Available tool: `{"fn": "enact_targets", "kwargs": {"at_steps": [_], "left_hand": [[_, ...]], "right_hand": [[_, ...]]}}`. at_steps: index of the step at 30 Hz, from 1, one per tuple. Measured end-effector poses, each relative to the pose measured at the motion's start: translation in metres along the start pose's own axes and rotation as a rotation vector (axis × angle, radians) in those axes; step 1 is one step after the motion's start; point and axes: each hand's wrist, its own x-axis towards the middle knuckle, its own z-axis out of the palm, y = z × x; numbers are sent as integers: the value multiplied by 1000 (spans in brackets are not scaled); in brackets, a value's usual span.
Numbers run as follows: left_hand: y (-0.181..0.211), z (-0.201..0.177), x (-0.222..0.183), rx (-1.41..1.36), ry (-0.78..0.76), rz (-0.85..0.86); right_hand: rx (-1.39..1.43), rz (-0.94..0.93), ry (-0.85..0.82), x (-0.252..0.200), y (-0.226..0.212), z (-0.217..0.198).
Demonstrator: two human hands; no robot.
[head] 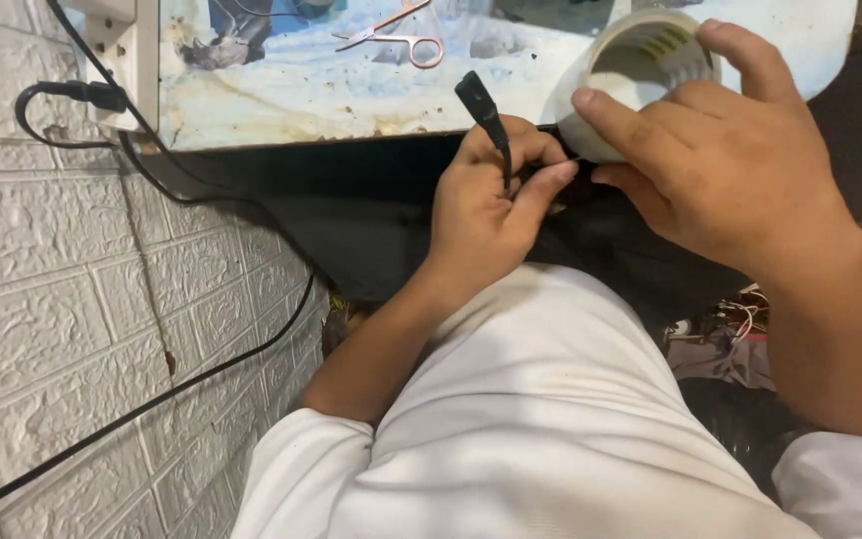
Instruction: Repairing an electronic power cable by wrapping the connection point with adhesive tape for insulation and reinforcement.
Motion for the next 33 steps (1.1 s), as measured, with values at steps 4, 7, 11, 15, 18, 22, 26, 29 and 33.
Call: {"fn": "enact_targets", "kwargs": {"at_steps": [4, 7, 11, 15, 18, 22, 26, 29, 33], "left_hand": [[3, -11, -2, 61, -117, 47], [14, -13, 1, 136, -160, 64], [18, -19, 12, 163, -236, 73], [35, -16, 15, 235, -486, 51], [28, -10, 15, 287, -604, 82], [17, -15, 16, 22, -617, -9], [-10, -19, 16, -461, -782, -46], [-6, -27, 15, -347, -769, 7], [-42, -3, -12, -818, -691, -165]], "right_hand": [[21, -10, -98, 2, -6, -25], [284, 34, -182, -15, -9, -36], [457, 249, -231, -45, -16, -49], [254, 469, -852, -25, -24, -32], [1017, 514, -677, -41, -35, -2], [1671, 819, -376, -59, -54, 18], [1566, 976, -264, -56, -59, 16], [1591, 922, -154, -61, -53, 14], [1623, 890, -106, -74, -48, 12]]}}
